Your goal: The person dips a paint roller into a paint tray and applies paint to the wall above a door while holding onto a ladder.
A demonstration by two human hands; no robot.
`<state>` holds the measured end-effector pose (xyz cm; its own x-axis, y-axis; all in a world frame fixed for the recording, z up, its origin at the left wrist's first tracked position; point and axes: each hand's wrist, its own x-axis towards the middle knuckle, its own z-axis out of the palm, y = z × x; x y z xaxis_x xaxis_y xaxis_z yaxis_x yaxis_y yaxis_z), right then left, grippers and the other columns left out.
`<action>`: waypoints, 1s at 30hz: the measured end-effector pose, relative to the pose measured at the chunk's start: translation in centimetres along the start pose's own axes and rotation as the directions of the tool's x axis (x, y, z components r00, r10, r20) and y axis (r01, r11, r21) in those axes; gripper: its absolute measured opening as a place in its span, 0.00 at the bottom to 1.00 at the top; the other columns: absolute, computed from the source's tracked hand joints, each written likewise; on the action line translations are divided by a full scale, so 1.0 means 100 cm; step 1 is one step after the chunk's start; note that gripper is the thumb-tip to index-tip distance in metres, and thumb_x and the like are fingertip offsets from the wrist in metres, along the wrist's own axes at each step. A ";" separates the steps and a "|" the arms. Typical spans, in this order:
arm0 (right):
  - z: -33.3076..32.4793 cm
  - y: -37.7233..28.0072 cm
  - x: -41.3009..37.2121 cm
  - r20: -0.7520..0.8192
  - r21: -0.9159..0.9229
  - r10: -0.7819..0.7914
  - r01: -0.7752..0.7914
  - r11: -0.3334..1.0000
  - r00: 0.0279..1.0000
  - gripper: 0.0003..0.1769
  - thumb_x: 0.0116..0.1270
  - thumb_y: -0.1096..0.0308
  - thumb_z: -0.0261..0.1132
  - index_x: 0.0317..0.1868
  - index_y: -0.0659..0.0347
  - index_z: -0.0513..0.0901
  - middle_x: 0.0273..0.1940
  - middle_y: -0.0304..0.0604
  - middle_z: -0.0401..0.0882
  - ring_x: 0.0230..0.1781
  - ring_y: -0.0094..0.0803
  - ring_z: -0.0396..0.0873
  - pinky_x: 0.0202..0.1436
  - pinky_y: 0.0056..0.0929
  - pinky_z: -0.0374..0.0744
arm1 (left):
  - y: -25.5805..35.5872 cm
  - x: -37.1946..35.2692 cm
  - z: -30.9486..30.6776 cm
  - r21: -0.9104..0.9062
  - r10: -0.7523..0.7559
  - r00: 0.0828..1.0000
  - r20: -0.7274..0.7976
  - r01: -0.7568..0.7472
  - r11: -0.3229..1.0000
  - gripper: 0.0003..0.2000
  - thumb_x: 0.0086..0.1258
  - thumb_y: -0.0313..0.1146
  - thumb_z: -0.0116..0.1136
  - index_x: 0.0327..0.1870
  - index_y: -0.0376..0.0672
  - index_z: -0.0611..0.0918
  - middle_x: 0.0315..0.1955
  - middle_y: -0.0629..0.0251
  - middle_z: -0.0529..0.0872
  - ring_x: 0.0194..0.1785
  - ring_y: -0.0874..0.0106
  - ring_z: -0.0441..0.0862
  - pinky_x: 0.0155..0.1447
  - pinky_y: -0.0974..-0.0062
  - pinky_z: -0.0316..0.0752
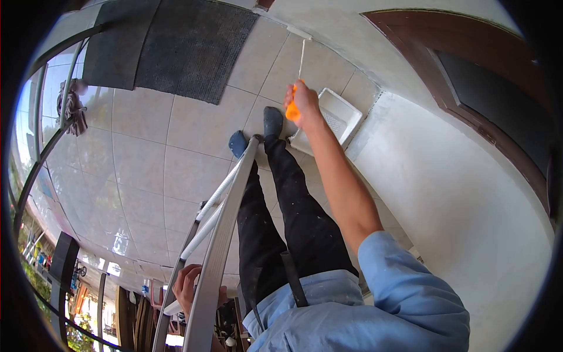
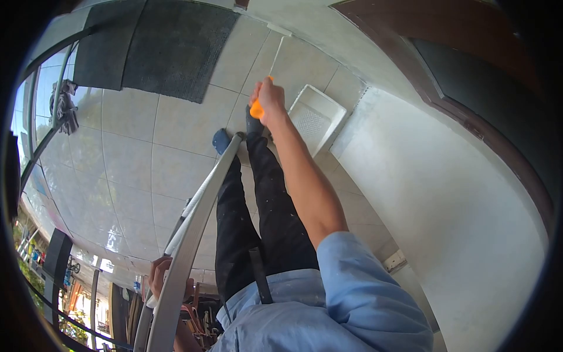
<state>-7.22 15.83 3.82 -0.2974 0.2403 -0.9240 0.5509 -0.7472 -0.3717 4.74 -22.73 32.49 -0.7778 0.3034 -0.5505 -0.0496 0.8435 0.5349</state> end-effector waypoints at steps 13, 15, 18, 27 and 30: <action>0.024 -0.002 0.002 0.002 0.088 0.022 -0.022 0.996 1.000 0.14 0.75 0.61 0.47 0.31 0.58 0.70 0.21 0.35 0.65 0.19 0.25 0.66 0.24 0.28 0.69 | 0.010 0.008 -0.006 -0.064 -0.019 1.000 0.020 0.020 0.998 0.23 0.50 0.42 0.72 0.43 0.37 0.81 0.40 0.52 0.84 0.42 0.57 0.84 0.46 0.63 0.78; 0.032 -0.006 0.016 -0.004 0.165 0.052 -0.051 0.985 0.999 0.16 0.74 0.63 0.46 0.26 0.56 0.68 0.19 0.36 0.64 0.19 0.27 0.67 0.25 0.31 0.70 | 0.010 0.008 -0.007 -0.080 -0.034 0.999 0.010 0.035 0.996 0.22 0.50 0.40 0.71 0.43 0.37 0.82 0.40 0.52 0.85 0.42 0.58 0.84 0.47 0.64 0.78; 0.035 -0.005 -0.022 0.038 0.142 0.014 -0.019 0.990 0.999 0.16 0.74 0.62 0.46 0.26 0.57 0.68 0.19 0.36 0.64 0.19 0.27 0.67 0.25 0.30 0.70 | 0.010 0.007 -0.007 -0.052 -0.042 0.999 0.008 0.042 0.998 0.24 0.48 0.43 0.72 0.43 0.37 0.82 0.40 0.53 0.85 0.42 0.58 0.84 0.46 0.64 0.78; 0.043 -0.010 0.008 0.050 0.199 0.047 -0.056 0.978 0.998 0.15 0.76 0.60 0.49 0.29 0.56 0.69 0.20 0.34 0.64 0.19 0.25 0.67 0.24 0.27 0.69 | -0.001 0.001 -0.001 -0.038 -0.020 1.000 -0.013 0.020 0.999 0.31 0.43 0.52 0.76 0.46 0.42 0.81 0.40 0.56 0.84 0.40 0.57 0.85 0.44 0.62 0.78; 0.044 -0.008 -0.014 0.074 0.210 0.037 -0.051 0.976 0.997 0.12 0.76 0.61 0.51 0.44 0.62 0.72 0.24 0.32 0.66 0.20 0.18 0.65 0.25 0.19 0.68 | -0.022 -0.010 0.002 -0.068 -0.077 0.997 0.019 0.078 0.995 0.28 0.47 0.50 0.73 0.43 0.37 0.81 0.40 0.53 0.84 0.43 0.57 0.84 0.48 0.64 0.78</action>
<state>-10.67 13.32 5.78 -0.3337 0.1664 -0.9279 0.3893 -0.8721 -0.2964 5.76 -24.85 31.74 -0.7598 0.2456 -0.6020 -0.1528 0.8325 0.5326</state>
